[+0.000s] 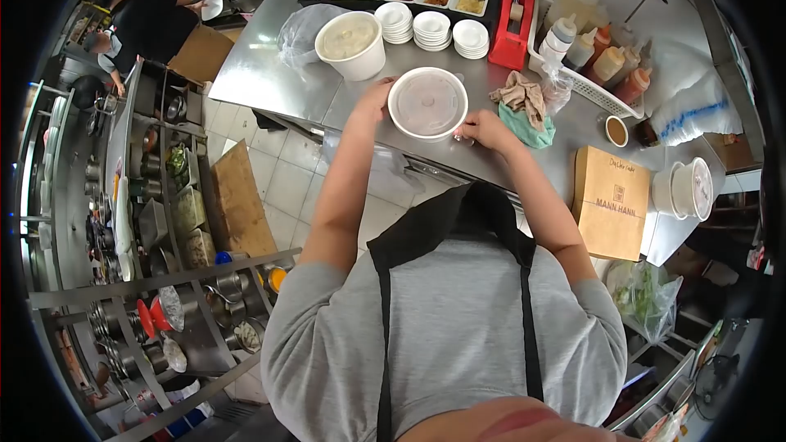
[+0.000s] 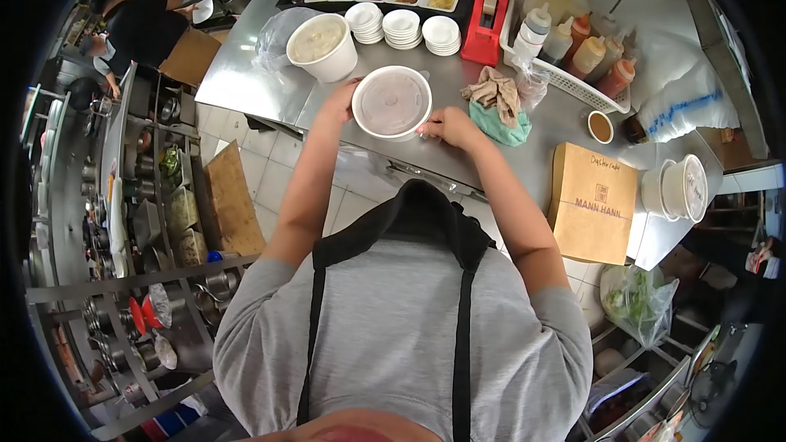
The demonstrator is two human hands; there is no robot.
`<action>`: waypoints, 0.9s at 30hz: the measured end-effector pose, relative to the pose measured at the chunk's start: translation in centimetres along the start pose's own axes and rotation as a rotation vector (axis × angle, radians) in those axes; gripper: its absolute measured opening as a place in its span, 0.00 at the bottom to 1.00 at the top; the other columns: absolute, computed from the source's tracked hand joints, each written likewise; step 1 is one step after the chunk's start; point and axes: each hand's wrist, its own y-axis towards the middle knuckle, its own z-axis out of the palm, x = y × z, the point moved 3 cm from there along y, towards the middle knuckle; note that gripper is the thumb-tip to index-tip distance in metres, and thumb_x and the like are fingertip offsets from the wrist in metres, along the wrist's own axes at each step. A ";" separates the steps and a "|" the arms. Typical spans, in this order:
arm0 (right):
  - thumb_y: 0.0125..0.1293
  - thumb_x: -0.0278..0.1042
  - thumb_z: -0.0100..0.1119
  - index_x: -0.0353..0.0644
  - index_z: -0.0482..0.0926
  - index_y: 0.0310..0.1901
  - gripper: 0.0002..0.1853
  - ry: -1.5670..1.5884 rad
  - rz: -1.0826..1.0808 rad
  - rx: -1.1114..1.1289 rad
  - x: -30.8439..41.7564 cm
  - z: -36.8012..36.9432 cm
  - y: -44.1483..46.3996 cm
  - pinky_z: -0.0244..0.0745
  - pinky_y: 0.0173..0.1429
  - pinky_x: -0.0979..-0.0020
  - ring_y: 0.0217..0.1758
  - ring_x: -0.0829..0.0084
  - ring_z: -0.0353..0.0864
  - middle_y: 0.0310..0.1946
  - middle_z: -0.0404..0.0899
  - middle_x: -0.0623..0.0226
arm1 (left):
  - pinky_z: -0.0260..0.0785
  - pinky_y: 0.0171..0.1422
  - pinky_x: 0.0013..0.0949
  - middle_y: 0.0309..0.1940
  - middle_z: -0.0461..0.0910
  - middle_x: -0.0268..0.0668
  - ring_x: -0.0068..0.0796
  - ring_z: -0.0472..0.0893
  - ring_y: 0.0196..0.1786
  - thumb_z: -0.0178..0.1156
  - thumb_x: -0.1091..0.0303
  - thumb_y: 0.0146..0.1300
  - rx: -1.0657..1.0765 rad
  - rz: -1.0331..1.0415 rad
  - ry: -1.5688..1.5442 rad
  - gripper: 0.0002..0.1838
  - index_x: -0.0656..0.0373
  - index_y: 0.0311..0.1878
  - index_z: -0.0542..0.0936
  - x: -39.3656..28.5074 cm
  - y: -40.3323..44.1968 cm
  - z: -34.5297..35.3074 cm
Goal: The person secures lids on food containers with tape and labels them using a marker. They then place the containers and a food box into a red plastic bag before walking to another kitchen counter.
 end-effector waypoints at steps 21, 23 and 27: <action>0.65 0.55 0.46 0.28 0.72 0.47 0.30 0.765 0.027 -0.149 0.3 4.0 -3.8 0.70 0.51 0.66 0.45 0.67 0.76 0.40 0.76 0.57 | 0.60 0.59 0.29 0.50 0.74 0.37 0.27 0.72 0.52 0.31 0.35 0.63 0.175 0.159 0.342 0.40 0.65 0.54 0.72 -2.0 -3.5 1.7; 0.66 0.58 0.41 0.21 0.64 0.53 0.37 0.850 0.113 -0.228 0.7 4.9 -3.8 0.64 0.59 0.67 0.53 0.65 0.70 0.52 0.68 0.52 | 0.57 0.63 0.29 0.53 0.72 0.37 0.26 0.69 0.56 0.31 0.35 0.64 0.058 0.323 0.393 0.40 0.66 0.56 0.70 -1.7 -5.2 2.1; 0.63 0.59 0.46 0.35 0.61 0.59 0.34 0.829 0.140 -0.355 0.6 6.0 -4.0 0.57 0.63 0.64 0.59 0.67 0.66 0.57 0.65 0.57 | 0.53 0.66 0.31 0.61 0.61 0.37 0.25 0.60 0.62 0.34 0.39 0.65 0.314 0.375 0.204 0.37 0.66 0.61 0.61 -0.4 -8.3 3.0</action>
